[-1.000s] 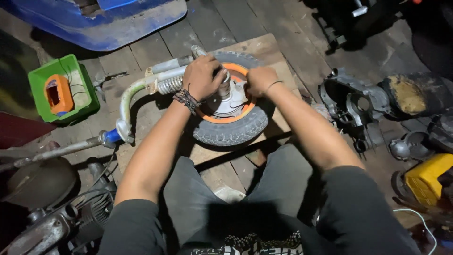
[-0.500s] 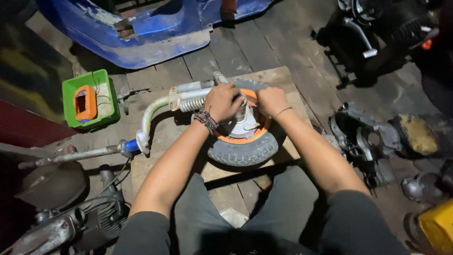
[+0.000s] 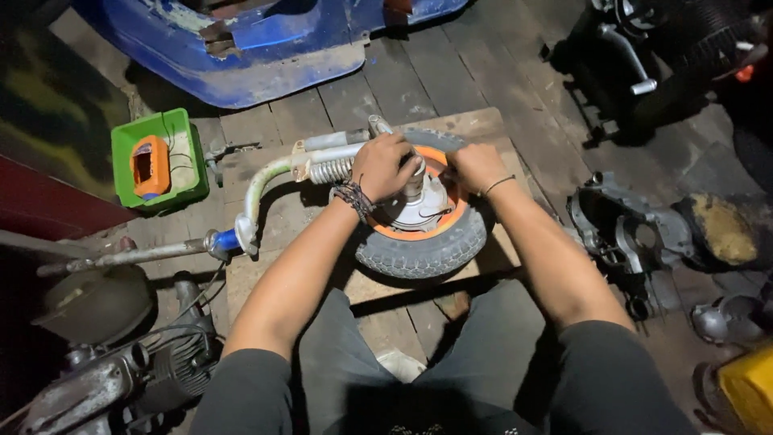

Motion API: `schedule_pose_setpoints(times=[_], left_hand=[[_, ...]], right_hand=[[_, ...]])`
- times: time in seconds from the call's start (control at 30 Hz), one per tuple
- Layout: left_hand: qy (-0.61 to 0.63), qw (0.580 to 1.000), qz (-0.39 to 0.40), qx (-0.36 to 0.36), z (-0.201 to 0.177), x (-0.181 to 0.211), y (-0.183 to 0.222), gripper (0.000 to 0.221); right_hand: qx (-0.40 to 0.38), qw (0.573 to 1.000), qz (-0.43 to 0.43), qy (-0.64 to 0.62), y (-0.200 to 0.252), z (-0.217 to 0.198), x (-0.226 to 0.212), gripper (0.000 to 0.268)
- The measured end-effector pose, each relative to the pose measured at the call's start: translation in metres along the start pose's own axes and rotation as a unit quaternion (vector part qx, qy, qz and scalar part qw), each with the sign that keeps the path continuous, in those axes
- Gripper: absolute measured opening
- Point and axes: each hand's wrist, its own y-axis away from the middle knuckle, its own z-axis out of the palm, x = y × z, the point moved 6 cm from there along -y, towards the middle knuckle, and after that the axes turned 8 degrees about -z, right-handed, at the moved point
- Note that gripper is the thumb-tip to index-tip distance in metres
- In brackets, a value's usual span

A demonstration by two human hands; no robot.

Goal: The person sits on the floor and uses a metal tool to scrape and clean the central hub of a small wheel assembly. They rotate the wheel slightly and continue scraping the same area repeatedly.

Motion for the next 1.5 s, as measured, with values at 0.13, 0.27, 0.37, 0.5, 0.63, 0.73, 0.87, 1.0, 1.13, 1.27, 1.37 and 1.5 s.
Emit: schedule_pose_setpoints(times=[0.13, 0.27, 0.37, 0.5, 0.63, 0.73, 0.87, 1.0, 1.13, 1.27, 1.37, 1.5], left_hand=[[-0.023, 1.000, 0.002, -0.003, 0.004, -0.003, -0.003, 0.024], [-0.011, 1.000, 0.009, 0.000, 0.005, -0.002, 0.001, 0.022], [0.001, 1.000, 0.006, 0.004, 0.000, 0.002, -0.003, 0.019], [0.002, 1.000, -0.001, 0.006, -0.001, 0.000, -0.004, 0.017], [0.008, 1.000, 0.004, 0.005, -0.010, 0.008, -0.003, 0.020], [-0.005, 1.000, 0.002, -0.007, -0.019, 0.018, -0.007, 0.022], [-0.017, 0.999, -0.006, -0.036, -0.010, 0.007, -0.007, 0.021], [0.003, 0.998, -0.025, -0.054, -0.006, 0.006, -0.007, 0.022], [-0.019, 0.999, -0.005, -0.026, -0.001, 0.000, -0.005, 0.022], [-0.010, 0.999, -0.011, -0.030, -0.003, 0.004, -0.003, 0.021], [-0.013, 0.999, -0.018, -0.029, -0.005, 0.005, -0.005, 0.020], [-0.017, 1.000, -0.015, -0.016, -0.002, 0.001, -0.003, 0.020]], right_hand=[[0.095, 0.992, 0.040, -0.070, 0.016, -0.039, 0.028, 0.024], [0.213, 0.942, 0.119, -0.229, 0.042, -0.046, 0.057, 0.025], [0.246, 0.920, 0.116, -0.282, 0.046, -0.038, 0.068, 0.026], [0.111, 0.952, 0.082, -0.272, 0.030, -0.010, 0.034, 0.029], [-0.018, 0.996, 0.061, -0.064, -0.001, 0.018, 0.003, 0.041], [0.234, 0.968, -0.006, 0.092, 0.000, -0.034, -0.003, 0.027], [0.057, 0.989, 0.107, -0.090, -0.013, 0.020, 0.005, 0.035], [0.044, 0.988, 0.141, -0.039, -0.023, 0.038, 0.021, 0.038], [0.060, 0.984, 0.142, -0.091, -0.004, -0.006, -0.004, 0.030], [0.002, 0.985, 0.146, -0.097, -0.003, 0.022, 0.007, 0.033], [0.052, 0.984, 0.147, -0.090, 0.008, -0.024, 0.001, 0.030], [-0.046, 0.981, 0.143, -0.127, 0.019, 0.002, -0.020, 0.029]])
